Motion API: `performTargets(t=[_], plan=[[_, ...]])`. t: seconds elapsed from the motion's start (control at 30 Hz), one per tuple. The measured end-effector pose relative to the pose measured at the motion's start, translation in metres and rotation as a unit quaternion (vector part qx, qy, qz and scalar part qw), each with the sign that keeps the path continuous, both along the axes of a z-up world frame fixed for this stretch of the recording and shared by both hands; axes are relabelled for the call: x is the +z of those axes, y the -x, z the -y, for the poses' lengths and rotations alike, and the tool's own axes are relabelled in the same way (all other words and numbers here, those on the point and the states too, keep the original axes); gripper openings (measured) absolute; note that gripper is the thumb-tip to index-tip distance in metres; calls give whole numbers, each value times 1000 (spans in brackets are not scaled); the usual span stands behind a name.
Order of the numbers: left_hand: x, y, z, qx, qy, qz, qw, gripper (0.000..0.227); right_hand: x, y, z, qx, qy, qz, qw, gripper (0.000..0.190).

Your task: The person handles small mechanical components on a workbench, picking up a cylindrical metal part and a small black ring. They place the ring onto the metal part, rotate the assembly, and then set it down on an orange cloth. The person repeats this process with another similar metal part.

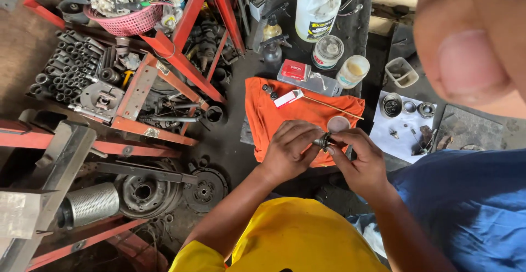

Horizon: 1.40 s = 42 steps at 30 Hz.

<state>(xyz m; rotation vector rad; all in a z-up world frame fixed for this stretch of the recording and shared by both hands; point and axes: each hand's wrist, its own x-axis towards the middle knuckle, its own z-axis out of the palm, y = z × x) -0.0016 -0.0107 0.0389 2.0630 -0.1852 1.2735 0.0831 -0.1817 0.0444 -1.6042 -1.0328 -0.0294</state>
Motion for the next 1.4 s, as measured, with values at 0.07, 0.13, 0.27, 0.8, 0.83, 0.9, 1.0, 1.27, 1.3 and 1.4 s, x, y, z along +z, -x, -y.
performTargets(t=[0.07,0.13,0.27,0.8,0.83,0.9,1.0,1.27,1.3,1.4], plan=[[0,1,-3,5,-1,-3,1000,20,8,2,-4,5,-7,7,1000,27],[0,1,-6,11,0,-6,1000,20,11,2,-6,11,-11,15,1000,27],[-2,7,-8,-6,49,-17,999,24,12,6,-8,6,-43,14,999,32],[10,13,-11,-31,82,-4,996,21,5,19,-33,-57,-40,132,989,28],[11,13,-11,-32,83,-4,996,21,11,20,-33,-58,-40,132,989,28],[13,15,-11,-24,70,-1,997,19,23,21,-34,-30,-38,134,990,22],[14,15,-13,-18,55,-4,998,24,27,19,-32,-16,-20,122,992,23],[15,14,-13,-8,43,17,999,22,23,22,-32,-27,-36,110,993,26],[15,14,-13,-6,41,24,999,22,20,23,-30,-31,-38,99,994,29],[15,13,-12,-1,30,34,999,19,31,23,-33,-33,-36,125,991,20]])
